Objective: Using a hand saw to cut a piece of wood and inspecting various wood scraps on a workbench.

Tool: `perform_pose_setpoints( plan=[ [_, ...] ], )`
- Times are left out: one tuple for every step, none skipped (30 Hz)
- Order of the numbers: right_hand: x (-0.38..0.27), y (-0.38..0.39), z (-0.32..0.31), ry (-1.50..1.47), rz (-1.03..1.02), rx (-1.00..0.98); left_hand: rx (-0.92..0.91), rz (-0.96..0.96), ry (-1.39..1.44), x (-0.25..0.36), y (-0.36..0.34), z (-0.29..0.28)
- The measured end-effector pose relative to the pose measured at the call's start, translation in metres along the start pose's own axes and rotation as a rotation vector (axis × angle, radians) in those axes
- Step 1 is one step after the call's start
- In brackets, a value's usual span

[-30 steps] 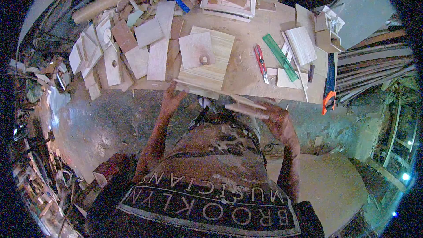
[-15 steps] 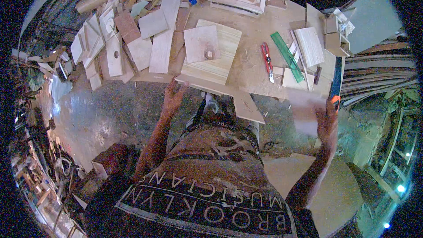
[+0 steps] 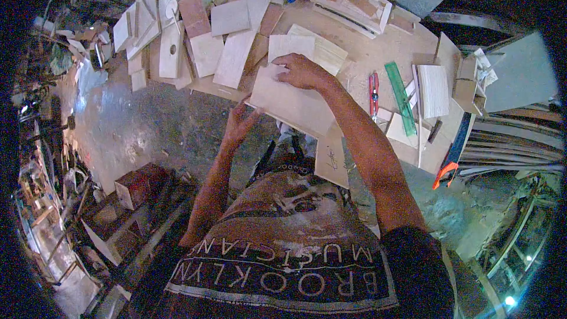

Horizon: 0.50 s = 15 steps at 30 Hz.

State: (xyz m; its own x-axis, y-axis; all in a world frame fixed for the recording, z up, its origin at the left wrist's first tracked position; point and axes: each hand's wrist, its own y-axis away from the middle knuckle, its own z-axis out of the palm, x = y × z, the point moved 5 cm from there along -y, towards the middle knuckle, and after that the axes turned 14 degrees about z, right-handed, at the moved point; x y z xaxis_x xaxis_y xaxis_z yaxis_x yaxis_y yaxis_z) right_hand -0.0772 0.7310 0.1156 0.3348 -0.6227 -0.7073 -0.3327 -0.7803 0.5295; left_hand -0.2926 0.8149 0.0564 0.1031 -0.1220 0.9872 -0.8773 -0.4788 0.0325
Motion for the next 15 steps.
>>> perform_pose_setpoints(
  plan=[
    [0.004,-0.001,0.0,-0.019,0.014,-0.028,-0.014,-0.044,0.033,0.003,-0.001,0.001],
    [0.01,-0.002,0.001,-0.019,0.018,-0.031,-0.03,-0.088,0.067,0.007,-0.002,0.003],
    [0.02,-0.003,0.003,-0.076,0.041,-0.019,-0.032,-0.09,0.071,0.012,-0.003,0.007],
    [0.021,-0.003,0.003,-0.135,0.06,-0.007,-0.009,-0.108,0.077,0.017,-0.003,0.009],
    [0.022,-0.003,0.004,-0.137,0.062,-0.006,0.012,-0.124,0.084,0.019,-0.003,0.01],
    [0.019,-0.003,0.002,-0.113,0.009,0.047,0.006,-0.124,0.084,0.016,-0.005,0.01],
    [0.015,-0.001,0.002,-0.089,-0.045,0.098,-0.008,-0.131,0.129,0.009,-0.004,0.009],
    [0.015,-0.001,0.004,-0.092,-0.041,0.101,-0.023,-0.136,0.174,0.003,-0.003,0.008],
    [0.014,-0.002,0.007,-0.11,-0.05,0.059,-0.029,-0.137,0.174,-0.002,0.0,0.006],
    [0.016,-0.004,0.009,-0.125,-0.057,0.023,-0.035,-0.104,0.106,-0.005,-0.001,0.005],
    [0.018,-0.006,0.011,-0.124,-0.053,0.032,-0.041,-0.07,0.038,-0.008,-0.003,0.003],
    [0.02,-0.007,0.013,-0.073,-0.062,0.058,-0.047,-0.064,0.042,-0.013,-0.003,0.002],
    [0.02,-0.005,0.012,-0.022,-0.068,0.085,-0.061,-0.081,-0.069,-0.013,-0.004,0.001],
    [0.023,-0.004,0.008,-0.018,-0.061,0.091,-0.072,-0.097,-0.179,-0.013,-0.004,0.001],
    [0.022,-0.002,0.002,-0.009,-0.118,0.092,-0.077,-0.092,-0.173,-0.012,-0.004,0.001]
  ],
)
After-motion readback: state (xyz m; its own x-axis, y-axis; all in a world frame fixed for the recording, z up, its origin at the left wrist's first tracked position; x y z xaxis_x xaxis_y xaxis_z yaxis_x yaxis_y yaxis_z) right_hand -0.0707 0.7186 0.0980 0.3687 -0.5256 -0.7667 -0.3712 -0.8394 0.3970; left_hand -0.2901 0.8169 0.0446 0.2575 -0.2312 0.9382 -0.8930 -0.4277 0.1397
